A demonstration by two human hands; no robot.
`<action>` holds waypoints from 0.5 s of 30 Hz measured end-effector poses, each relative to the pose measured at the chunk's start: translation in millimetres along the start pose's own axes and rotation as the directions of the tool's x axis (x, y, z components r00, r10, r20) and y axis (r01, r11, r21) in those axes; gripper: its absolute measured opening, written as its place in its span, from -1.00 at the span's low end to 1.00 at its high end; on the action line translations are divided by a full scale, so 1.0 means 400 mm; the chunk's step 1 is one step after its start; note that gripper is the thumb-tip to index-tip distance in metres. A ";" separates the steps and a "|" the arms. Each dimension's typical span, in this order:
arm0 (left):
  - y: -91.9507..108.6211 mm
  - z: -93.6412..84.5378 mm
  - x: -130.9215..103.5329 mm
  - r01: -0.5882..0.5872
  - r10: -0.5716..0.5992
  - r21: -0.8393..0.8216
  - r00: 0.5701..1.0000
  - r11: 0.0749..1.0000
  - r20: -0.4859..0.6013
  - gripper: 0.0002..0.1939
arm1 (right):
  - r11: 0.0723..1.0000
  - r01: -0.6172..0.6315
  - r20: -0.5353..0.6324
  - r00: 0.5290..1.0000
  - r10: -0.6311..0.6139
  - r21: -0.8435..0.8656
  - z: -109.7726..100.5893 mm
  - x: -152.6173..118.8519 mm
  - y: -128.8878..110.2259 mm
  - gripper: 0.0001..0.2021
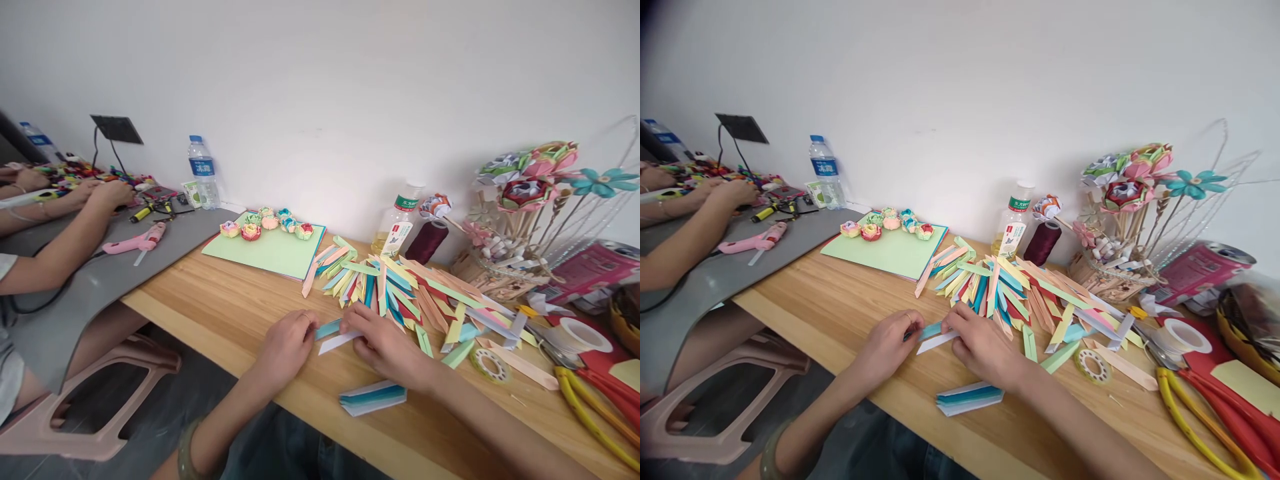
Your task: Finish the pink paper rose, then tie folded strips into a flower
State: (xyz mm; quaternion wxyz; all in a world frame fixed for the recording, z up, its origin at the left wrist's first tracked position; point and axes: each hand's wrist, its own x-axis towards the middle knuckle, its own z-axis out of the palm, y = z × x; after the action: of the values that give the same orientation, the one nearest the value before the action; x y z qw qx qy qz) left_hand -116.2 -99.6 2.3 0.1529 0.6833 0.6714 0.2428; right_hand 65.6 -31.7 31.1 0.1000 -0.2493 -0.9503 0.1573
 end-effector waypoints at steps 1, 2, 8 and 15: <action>0.001 0.000 0.000 -0.011 0.011 0.008 1.000 1.000 0.002 -0.82 | 0.999 -0.014 0.017 1.000 0.014 0.036 -0.005 -0.001 0.000 -0.75; 0.002 0.000 0.000 -0.022 0.022 0.016 1.000 1.000 0.003 -0.81 | 0.998 -0.027 0.037 0.999 0.025 0.061 -0.009 -0.002 0.000 -0.78; 0.006 0.010 0.002 -0.019 0.020 0.015 0.999 1.000 -0.025 -0.82 | 0.985 -0.023 0.075 0.997 0.010 0.170 0.000 0.000 0.009 -0.77; 0.012 -0.002 0.008 0.076 -0.076 -0.028 0.997 0.997 0.000 -0.85 | 0.966 0.212 -0.067 0.972 -0.224 -0.149 0.006 0.007 0.023 -0.76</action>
State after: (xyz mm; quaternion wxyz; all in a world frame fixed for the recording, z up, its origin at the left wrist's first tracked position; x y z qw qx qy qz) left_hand -112.6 -96.7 5.9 0.1713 0.6548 0.6937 0.2462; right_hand 66.6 -23.3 25.8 0.1386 -0.1558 -0.9757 0.0676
